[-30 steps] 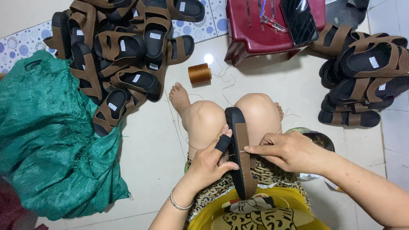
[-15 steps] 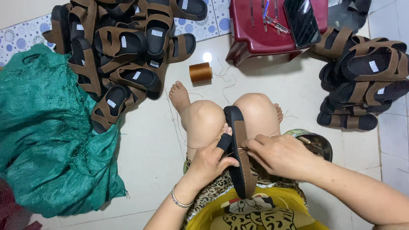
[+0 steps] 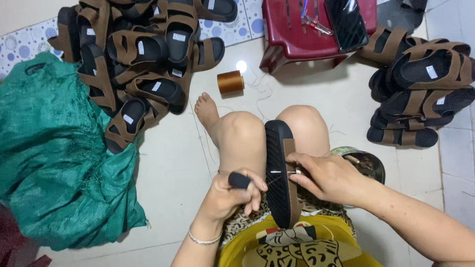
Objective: The person sits on the floor and sews the strap of a brown sandal using a needle and thread. They repeatedly pull the thread through the sandal strap and adjust the sandal on their lap while surrounded by other sandals.
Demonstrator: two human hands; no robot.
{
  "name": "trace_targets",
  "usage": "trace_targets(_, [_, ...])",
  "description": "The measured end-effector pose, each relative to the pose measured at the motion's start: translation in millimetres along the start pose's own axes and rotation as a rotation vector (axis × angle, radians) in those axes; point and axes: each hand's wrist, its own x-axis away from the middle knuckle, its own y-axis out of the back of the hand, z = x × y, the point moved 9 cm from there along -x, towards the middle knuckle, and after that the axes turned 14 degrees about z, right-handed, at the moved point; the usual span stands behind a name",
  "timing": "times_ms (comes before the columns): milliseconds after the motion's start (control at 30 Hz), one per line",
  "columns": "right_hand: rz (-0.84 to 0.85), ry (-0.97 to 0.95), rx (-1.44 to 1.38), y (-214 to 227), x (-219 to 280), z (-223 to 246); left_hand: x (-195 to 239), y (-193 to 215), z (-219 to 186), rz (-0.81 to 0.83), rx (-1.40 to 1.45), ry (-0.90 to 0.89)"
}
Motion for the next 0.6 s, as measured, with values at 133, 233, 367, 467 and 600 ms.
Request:
trace_targets(133, [-0.230,0.106,0.145,14.8,3.8,21.2,-13.7,24.8,39.2,-0.184,-0.992,0.328])
trace_targets(233, [-0.210,0.205,0.226,26.2,9.8,31.3,-13.9,-55.2,27.5,0.159,-1.596,-0.085])
trace_targets(367, [0.280,-0.253,0.086,44.6,32.1,-32.2,-3.6,-30.7,3.6,-0.072,-1.716,-0.189])
trace_targets(467, [0.454,-0.625,0.157,52.4,70.5,-88.6,6.1,30.4,0.5,-0.319,-0.992,0.008])
trace_targets(600, [0.195,-0.260,-0.437,11.6,31.3,-54.0,21.4,46.5,-23.7,-0.541,-0.619,-0.168])
